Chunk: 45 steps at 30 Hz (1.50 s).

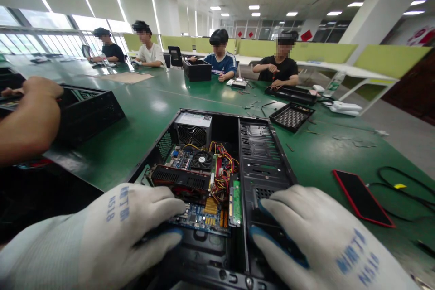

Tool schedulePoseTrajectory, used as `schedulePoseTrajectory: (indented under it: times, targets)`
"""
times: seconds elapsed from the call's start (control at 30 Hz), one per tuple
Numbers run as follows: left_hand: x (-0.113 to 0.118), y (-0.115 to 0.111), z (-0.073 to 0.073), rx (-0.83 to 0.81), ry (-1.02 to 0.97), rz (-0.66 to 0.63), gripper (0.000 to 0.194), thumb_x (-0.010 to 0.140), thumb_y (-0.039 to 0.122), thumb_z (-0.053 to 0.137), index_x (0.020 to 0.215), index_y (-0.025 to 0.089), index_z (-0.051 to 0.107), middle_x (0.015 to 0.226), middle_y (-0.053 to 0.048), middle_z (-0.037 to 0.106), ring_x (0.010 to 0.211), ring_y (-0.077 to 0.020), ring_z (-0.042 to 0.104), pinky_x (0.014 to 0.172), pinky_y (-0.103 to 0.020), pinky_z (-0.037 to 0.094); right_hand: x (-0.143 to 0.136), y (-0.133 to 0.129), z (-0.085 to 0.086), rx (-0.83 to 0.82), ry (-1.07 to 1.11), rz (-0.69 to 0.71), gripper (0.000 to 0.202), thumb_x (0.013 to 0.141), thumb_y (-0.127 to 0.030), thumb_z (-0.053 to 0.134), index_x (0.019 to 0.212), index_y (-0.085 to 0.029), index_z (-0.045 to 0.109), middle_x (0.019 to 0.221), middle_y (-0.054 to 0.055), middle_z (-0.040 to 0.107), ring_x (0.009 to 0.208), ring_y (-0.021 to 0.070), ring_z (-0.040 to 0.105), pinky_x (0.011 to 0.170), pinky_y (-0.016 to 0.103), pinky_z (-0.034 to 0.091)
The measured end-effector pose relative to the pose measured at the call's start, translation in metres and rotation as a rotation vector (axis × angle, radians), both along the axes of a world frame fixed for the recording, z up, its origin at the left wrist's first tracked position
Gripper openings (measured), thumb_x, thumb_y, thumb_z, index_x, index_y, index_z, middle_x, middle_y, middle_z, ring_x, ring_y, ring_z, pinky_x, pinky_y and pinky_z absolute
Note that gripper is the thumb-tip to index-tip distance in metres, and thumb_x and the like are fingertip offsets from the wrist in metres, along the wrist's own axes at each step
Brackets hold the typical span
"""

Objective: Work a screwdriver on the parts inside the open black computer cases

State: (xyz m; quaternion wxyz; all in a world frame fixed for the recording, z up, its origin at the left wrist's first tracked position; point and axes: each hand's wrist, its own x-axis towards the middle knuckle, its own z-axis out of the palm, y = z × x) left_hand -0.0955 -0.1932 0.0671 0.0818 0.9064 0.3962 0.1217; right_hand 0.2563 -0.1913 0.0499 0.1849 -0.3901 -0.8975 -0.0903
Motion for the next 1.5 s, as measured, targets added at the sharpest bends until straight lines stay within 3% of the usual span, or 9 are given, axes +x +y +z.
schedulePoseTrajectory:
  times: [0.1,0.27,0.47,0.63,0.8,0.97,1.17,1.4,1.5]
  targets:
    - [-0.003,0.020,0.004,-0.010,0.068,0.055,0.025,0.106,0.042,0.052,0.117,0.027,0.069,0.100,-0.004,0.074,0.088,-0.0219,0.074,0.080,-0.033,0.057,-0.028,0.034,0.021,-0.021,-0.051,-0.028,0.038,0.102,-0.052,0.057,0.114,-0.021,0.076,0.107,0.012,0.077,0.094,0.0291,0.072,0.083,0.045,0.058]
    - [-0.001,0.053,0.001,0.061,0.114,0.166,0.038,0.107,0.046,0.048,0.125,0.021,0.070,0.114,-0.010,0.076,0.105,-0.0281,0.074,0.094,-0.042,0.057,-0.084,0.094,0.024,-0.143,-0.264,-0.047,0.047,0.103,-0.055,0.053,0.115,-0.015,0.074,0.109,0.015,0.076,0.103,0.0321,0.072,0.092,0.045,0.056]
    - [0.012,0.095,-0.004,0.074,0.159,0.222,0.037,0.105,0.044,0.048,0.111,0.019,0.075,0.106,-0.011,0.079,0.103,-0.0299,0.076,0.093,-0.042,0.057,-0.145,0.145,0.009,-0.347,-0.544,-0.047,0.053,0.098,-0.057,0.059,0.123,-0.013,0.074,0.120,0.020,0.077,0.114,0.0340,0.073,0.095,0.040,0.055]
    - [0.022,0.132,-0.006,0.042,0.201,0.210,0.037,0.104,0.044,0.050,0.102,0.018,0.075,0.102,-0.012,0.081,0.098,-0.0301,0.077,0.087,-0.039,0.057,-0.173,0.170,-0.015,-0.444,-0.620,-0.042,0.056,0.088,-0.058,0.073,0.125,-0.016,0.077,0.123,0.016,0.079,0.111,0.0317,0.076,0.092,0.034,0.057]
    - [0.025,0.149,-0.015,0.027,0.149,0.263,0.039,0.105,0.043,0.047,0.096,0.018,0.075,0.097,-0.011,0.081,0.092,-0.0282,0.077,0.083,-0.036,0.056,-0.177,0.179,-0.021,-0.446,-0.640,-0.051,0.049,0.085,-0.056,0.075,0.115,-0.018,0.081,0.120,0.016,0.080,0.111,0.0323,0.077,0.092,0.035,0.058]
    - [0.019,0.147,-0.022,0.045,0.074,0.321,0.034,0.105,0.039,0.048,0.094,0.018,0.072,0.094,-0.010,0.080,0.088,-0.0260,0.076,0.081,-0.036,0.055,-0.162,0.179,-0.004,-0.381,-0.591,-0.127,0.068,0.078,-0.062,0.075,0.124,-0.011,0.075,0.121,0.021,0.077,0.108,0.0360,0.076,0.089,0.039,0.059]
    - [0.018,0.147,-0.023,0.048,0.074,0.337,0.030,0.104,0.037,0.050,0.095,0.017,0.072,0.095,-0.010,0.080,0.090,-0.0260,0.076,0.082,-0.036,0.055,-0.143,0.198,0.011,-0.288,-0.557,-0.277,0.072,0.082,-0.066,0.065,0.125,-0.008,0.073,0.119,0.024,0.076,0.110,0.0387,0.074,0.090,0.044,0.058]
    - [0.019,0.145,-0.024,0.030,0.197,0.307,0.031,0.104,0.037,0.049,0.101,0.016,0.072,0.102,-0.013,0.080,0.097,-0.0282,0.077,0.088,-0.037,0.056,-0.148,0.219,-0.001,-0.289,-0.599,-0.358,0.070,0.091,-0.068,0.059,0.126,-0.009,0.076,0.124,0.027,0.075,0.116,0.0403,0.072,0.093,0.047,0.056]
    - [0.019,0.144,-0.025,0.021,0.232,0.300,0.033,0.104,0.038,0.049,0.101,0.016,0.072,0.103,-0.013,0.080,0.099,-0.0281,0.077,0.091,-0.036,0.056,-0.152,0.226,-0.006,-0.329,-0.632,-0.346,0.060,0.093,-0.061,0.062,0.124,-0.012,0.078,0.126,0.025,0.076,0.116,0.0381,0.073,0.091,0.045,0.057]
